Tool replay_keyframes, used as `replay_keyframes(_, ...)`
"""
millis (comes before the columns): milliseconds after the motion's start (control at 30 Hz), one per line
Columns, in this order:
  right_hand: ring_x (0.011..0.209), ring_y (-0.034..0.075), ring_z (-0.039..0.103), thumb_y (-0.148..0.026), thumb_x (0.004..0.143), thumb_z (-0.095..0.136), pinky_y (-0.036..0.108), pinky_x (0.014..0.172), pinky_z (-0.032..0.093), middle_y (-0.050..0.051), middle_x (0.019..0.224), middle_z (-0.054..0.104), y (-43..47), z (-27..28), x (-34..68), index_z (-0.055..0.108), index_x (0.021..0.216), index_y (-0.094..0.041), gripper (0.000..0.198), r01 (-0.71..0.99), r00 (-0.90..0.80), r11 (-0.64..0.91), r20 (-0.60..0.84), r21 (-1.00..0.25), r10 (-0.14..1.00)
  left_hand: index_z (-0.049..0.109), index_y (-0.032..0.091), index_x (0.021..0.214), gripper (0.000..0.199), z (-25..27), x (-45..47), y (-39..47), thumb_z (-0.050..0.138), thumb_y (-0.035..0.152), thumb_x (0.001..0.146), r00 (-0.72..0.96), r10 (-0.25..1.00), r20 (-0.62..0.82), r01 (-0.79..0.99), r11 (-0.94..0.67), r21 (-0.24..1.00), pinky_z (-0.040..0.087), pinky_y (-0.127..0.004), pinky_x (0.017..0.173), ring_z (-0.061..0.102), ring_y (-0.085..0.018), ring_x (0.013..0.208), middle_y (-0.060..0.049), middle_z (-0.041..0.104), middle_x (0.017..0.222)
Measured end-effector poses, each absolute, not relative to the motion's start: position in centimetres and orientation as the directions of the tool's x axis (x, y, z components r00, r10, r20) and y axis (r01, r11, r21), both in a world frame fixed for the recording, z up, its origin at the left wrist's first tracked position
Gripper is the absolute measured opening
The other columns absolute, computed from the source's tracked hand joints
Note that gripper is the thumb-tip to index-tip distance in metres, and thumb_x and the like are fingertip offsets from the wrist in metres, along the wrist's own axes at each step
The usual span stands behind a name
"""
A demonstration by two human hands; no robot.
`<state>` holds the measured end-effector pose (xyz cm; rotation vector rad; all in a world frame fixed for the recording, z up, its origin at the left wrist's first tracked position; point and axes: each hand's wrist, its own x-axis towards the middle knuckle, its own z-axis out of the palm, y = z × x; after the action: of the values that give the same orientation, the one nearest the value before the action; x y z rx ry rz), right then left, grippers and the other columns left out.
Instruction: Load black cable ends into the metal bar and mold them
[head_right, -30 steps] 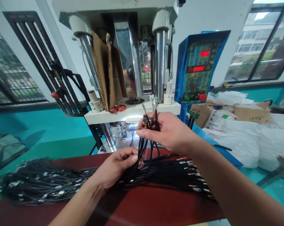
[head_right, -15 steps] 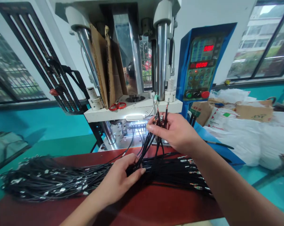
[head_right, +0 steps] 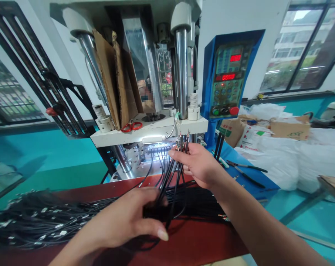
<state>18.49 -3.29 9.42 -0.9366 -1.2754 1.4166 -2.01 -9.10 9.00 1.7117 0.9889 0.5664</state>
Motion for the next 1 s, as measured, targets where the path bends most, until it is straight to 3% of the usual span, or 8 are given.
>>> replay_keyframes(100, 0.044, 0.003, 0.022, -0.039, 0.078, 0.074, 0.020, 0.040, 0.014, -0.007, 0.060, 0.043, -2.8, 7.7, 19.1, 0.061, 0.083, -0.017, 0.026, -0.197, -0.187, 0.029, 0.067, -0.980, 0.980, 0.061, 0.017, 0.103, 0.038, 7.1, 1.4, -7.7, 0.076, 0.028, 0.070, 0.573, 0.820, -0.006, 0.121, -0.077, 0.990, 0.044, -0.028, 0.070, 0.057, -0.017, 0.075, -0.004, 0.065, 0.088)
replay_keyframes(200, 0.044, 0.003, 0.025, -0.042, 0.081, 0.071, 0.019, 0.038, 0.016, -0.007, 0.062, 0.043, -2.7, 6.0, 20.4, 0.061, 0.089, -0.017, 0.028, -0.154, -0.152, 0.086, 0.109, -0.984, 0.982, 0.053, 0.016, 0.090, 0.019, 4.6, 3.5, -6.5, 0.066, 0.025, 0.079, 0.614, 0.778, -0.132, -0.057, 0.210, 0.976, 0.048, -0.031, 0.070, 0.059, -0.014, 0.064, -0.002, 0.061, 0.073)
replay_keyframes(333, 0.046, 0.004, 0.035, -0.041, 0.085, 0.066, 0.018, 0.038, 0.025, -0.004, 0.066, 0.049, -3.6, 3.8, 21.7, 0.061, 0.085, -0.015, 0.027, -0.074, -0.232, 0.100, 0.115, -0.992, 0.966, 0.050, 0.016, 0.090, 0.016, 2.7, 3.3, -6.4, 0.062, 0.023, 0.083, 0.601, 0.748, -0.282, -0.122, 0.434, 0.893, 0.051, -0.037, 0.072, 0.066, -0.019, 0.070, -0.008, 0.066, 0.084)
replay_keyframes(467, 0.045, 0.004, 0.040, -0.037, 0.083, 0.069, 0.017, 0.038, 0.029, -0.002, 0.071, 0.057, -4.9, 1.9, 21.5, 0.062, 0.094, -0.015, 0.026, -0.051, -0.301, 0.026, 0.040, -0.998, 0.953, 0.054, 0.014, 0.102, 0.018, 2.3, 2.6, -7.3, 0.058, 0.025, 0.088, 0.593, 0.753, -0.286, -0.174, 0.466, 0.868, 0.052, -0.036, 0.077, 0.067, -0.017, 0.077, -0.011, 0.065, 0.097)
replay_keyframes(567, 0.043, 0.006, 0.044, -0.038, 0.082, 0.070, 0.017, 0.038, 0.032, -0.005, 0.060, 0.054, -5.9, 0.7, 20.5, 0.059, 0.084, -0.016, 0.025, -0.116, -0.260, -0.033, -0.001, -0.993, 0.966, 0.054, 0.014, 0.105, 0.019, 1.9, 2.6, -8.1, 0.055, 0.026, 0.090, 0.583, 0.767, -0.269, -0.224, 0.470, 0.854, 0.052, -0.034, 0.079, 0.067, -0.018, 0.082, -0.011, 0.062, 0.104)
replay_keyframes(733, 0.041, 0.008, 0.049, -0.039, 0.080, 0.072, 0.019, 0.039, 0.038, -0.004, 0.057, 0.056, -6.7, 0.2, 19.1, 0.055, 0.078, -0.016, 0.028, -0.180, -0.350, -0.095, -0.027, -0.979, 0.936, 0.051, 0.016, 0.100, 0.019, 0.9, 2.4, -9.4, 0.053, 0.032, 0.091, 0.612, 0.741, -0.276, -0.173, 0.466, 0.868, 0.048, -0.024, 0.049, 0.063, -0.012, 0.054, -0.006, 0.061, 0.093)
replay_keyframes(900, 0.040, 0.002, 0.038, -0.042, 0.084, 0.066, 0.014, 0.032, 0.022, -0.003, 0.068, 0.055, -5.0, 1.1, 19.7, 0.059, 0.086, -0.016, 0.027, -0.168, -0.117, -0.007, 0.013, -0.986, 0.993, 0.046, 0.018, 0.098, 0.025, -0.6, 1.5, -10.8, 0.058, 0.038, 0.089, 0.625, 0.730, -0.278, -0.149, 0.461, 0.875, 0.040, -0.019, 0.041, 0.057, -0.009, 0.046, -0.003, 0.063, 0.085)
replay_keyframes(1000, 0.043, 0.004, 0.041, -0.040, 0.085, 0.066, 0.015, 0.034, 0.028, -0.002, 0.070, 0.056, -4.4, 1.2, 20.2, 0.059, 0.084, -0.016, 0.026, -0.182, -0.090, 0.030, 0.047, -0.983, 0.995, 0.045, 0.019, 0.096, 0.026, -1.2, 1.4, -11.1, 0.057, 0.040, 0.089, 0.607, 0.742, -0.283, -0.167, 0.468, 0.868, 0.036, -0.018, 0.039, 0.054, -0.008, 0.042, -0.001, 0.062, 0.077)
